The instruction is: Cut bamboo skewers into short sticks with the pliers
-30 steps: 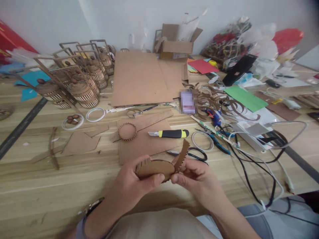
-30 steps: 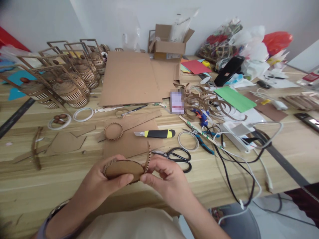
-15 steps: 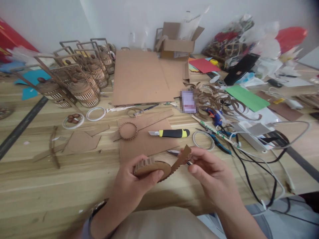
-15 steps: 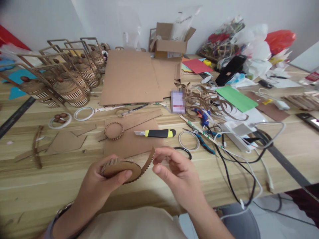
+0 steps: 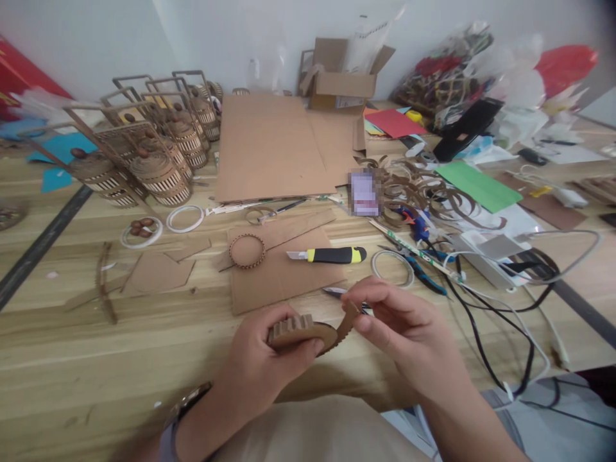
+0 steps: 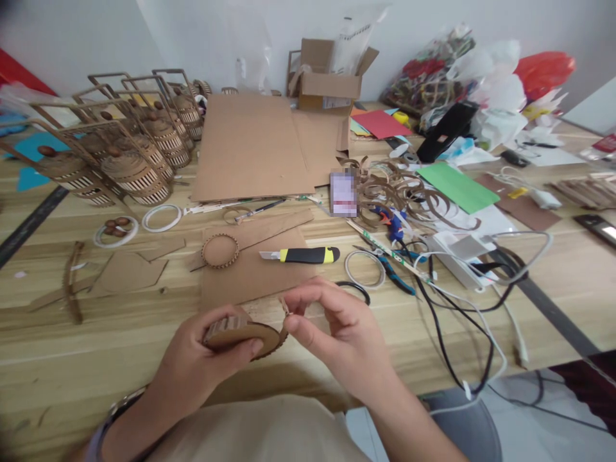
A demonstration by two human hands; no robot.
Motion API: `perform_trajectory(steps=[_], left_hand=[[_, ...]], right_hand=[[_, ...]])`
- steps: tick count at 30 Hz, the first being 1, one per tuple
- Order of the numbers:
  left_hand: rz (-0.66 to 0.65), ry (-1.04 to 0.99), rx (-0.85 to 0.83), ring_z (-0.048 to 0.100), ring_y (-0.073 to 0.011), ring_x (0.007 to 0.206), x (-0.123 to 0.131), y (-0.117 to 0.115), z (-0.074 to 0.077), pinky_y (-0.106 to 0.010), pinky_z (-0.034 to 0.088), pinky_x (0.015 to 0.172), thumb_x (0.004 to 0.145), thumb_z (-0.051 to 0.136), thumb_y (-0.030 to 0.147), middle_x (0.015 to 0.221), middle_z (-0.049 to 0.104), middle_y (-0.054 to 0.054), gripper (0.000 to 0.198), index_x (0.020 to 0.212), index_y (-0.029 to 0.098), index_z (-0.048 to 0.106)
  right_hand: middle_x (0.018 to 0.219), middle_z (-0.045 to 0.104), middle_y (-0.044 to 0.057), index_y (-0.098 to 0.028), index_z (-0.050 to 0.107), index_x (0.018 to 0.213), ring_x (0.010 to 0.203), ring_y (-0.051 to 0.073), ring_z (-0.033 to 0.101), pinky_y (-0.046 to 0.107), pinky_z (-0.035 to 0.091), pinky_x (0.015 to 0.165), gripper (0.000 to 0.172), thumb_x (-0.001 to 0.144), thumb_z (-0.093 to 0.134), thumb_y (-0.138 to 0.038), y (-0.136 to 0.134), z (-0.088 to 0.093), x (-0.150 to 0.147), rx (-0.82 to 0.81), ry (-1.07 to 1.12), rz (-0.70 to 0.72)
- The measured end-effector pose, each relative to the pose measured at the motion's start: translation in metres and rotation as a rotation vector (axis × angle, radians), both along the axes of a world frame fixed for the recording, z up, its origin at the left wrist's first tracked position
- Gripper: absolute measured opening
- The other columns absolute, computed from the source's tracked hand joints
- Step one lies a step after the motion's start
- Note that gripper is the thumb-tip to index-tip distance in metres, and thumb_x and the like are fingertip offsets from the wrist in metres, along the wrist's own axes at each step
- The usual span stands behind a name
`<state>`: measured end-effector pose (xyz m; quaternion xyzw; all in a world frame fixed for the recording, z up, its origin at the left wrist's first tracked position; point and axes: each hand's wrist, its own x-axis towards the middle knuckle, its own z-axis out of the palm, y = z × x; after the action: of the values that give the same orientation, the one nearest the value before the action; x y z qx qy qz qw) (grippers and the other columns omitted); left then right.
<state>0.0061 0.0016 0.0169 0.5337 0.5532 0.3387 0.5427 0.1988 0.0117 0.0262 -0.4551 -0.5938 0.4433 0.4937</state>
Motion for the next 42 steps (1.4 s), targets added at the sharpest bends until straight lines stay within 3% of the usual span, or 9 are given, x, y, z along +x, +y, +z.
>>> perform_trajectory(steps=[13, 19, 37, 40, 42], left_hand=[[-0.265, 0.216, -0.009, 0.041, -0.0111, 0.056, -0.002, 0.0, 0.002, -0.023, 0.029, 0.052, 0.074, 0.064, 0.028, 0.057, 0.047, 0.006, 0.018, 0.062, 0.02, 0.054], [-0.304, 0.253, 0.044, 0.042, -0.0111, 0.056, -0.002, -0.002, 0.001, -0.024, 0.029, 0.053, 0.077, 0.063, 0.033, 0.057, 0.047, 0.006, 0.026, 0.06, 0.02, 0.049], [-0.381, 0.328, 0.096, 0.05, -0.0122, 0.058, -0.004, -0.002, 0.006, -0.022, 0.031, 0.053, 0.072, 0.059, 0.019, 0.06, 0.054, 0.005, 0.014, 0.061, 0.02, 0.051], [-0.331, 0.295, 0.182, 0.055, -0.0135, 0.061, -0.009, 0.002, 0.001, -0.023, 0.037, 0.056, 0.077, 0.061, 0.017, 0.063, 0.058, 0.004, 0.015, 0.063, 0.02, 0.054], [-0.243, 0.215, 0.309, 0.063, -0.0179, 0.082, -0.016, 0.004, -0.004, -0.027, 0.047, 0.071, 0.081, 0.066, 0.021, 0.085, 0.067, 0.0, 0.004, 0.082, 0.021, 0.062]], right_hand=[[0.075, 0.064, 0.0, -0.022, 0.068, 0.081, 0.072, 0.015, 0.061, 0.027, 0.048, 0.067, 0.002, 0.082, 0.068, -0.021, -0.004, -0.001, -0.002, 0.033, -0.171, 0.162], [0.073, 0.062, -0.001, -0.021, 0.068, 0.083, 0.07, 0.013, 0.06, 0.025, 0.047, 0.066, 0.007, 0.081, 0.067, -0.014, -0.005, 0.006, -0.005, 0.103, -0.282, 0.249], [0.074, 0.061, -0.004, -0.02, 0.06, 0.076, 0.069, 0.009, 0.058, 0.019, 0.045, 0.063, 0.018, 0.074, 0.064, -0.002, 0.002, 0.026, -0.008, 0.156, -0.483, 0.44], [0.078, 0.062, -0.002, -0.019, 0.063, 0.084, 0.072, 0.01, 0.06, 0.021, 0.047, 0.064, 0.014, 0.08, 0.063, -0.005, 0.004, 0.023, -0.009, 0.288, -0.5, 0.407], [0.082, 0.065, 0.002, -0.018, 0.064, 0.092, 0.076, 0.013, 0.061, 0.025, 0.05, 0.068, 0.011, 0.085, 0.062, -0.009, 0.003, 0.02, -0.008, 0.503, -0.556, 0.329]])
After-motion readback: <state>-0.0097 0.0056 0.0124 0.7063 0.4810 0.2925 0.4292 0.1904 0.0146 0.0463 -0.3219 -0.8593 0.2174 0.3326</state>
